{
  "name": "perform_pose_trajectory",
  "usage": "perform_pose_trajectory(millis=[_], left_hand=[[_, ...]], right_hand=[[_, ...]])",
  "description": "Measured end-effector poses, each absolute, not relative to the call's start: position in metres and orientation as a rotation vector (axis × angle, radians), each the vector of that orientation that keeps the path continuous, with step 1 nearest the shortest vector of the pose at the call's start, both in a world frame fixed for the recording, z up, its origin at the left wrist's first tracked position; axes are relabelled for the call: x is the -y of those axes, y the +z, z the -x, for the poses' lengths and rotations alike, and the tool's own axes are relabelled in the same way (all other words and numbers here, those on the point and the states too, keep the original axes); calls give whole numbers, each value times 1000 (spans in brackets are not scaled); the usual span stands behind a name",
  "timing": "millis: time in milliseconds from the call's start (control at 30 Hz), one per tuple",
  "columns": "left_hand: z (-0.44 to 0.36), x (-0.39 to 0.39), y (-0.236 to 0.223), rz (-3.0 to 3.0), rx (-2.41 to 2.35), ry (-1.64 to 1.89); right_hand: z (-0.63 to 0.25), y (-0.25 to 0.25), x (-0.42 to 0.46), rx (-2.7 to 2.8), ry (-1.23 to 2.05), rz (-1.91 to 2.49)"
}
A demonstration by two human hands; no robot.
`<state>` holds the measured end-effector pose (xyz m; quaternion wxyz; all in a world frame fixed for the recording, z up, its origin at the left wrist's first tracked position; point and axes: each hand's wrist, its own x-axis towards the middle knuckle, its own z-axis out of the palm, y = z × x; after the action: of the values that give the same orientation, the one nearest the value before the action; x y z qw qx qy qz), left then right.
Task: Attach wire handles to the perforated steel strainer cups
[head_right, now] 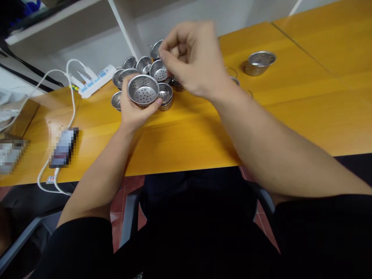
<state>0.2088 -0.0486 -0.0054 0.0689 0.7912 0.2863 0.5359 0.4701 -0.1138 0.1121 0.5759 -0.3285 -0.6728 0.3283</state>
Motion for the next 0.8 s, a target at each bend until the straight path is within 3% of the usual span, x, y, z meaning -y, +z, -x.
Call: perform_pose_trajectory(millis=[267, 800], left_hand=[[-216, 52, -6, -2350, -799, 1577], [-213, 51, -5, -2355, -814, 1511]], right_hand=[[-463, 56, 95, 1584, 692, 802], [-455, 69, 124, 1511, 676, 998]])
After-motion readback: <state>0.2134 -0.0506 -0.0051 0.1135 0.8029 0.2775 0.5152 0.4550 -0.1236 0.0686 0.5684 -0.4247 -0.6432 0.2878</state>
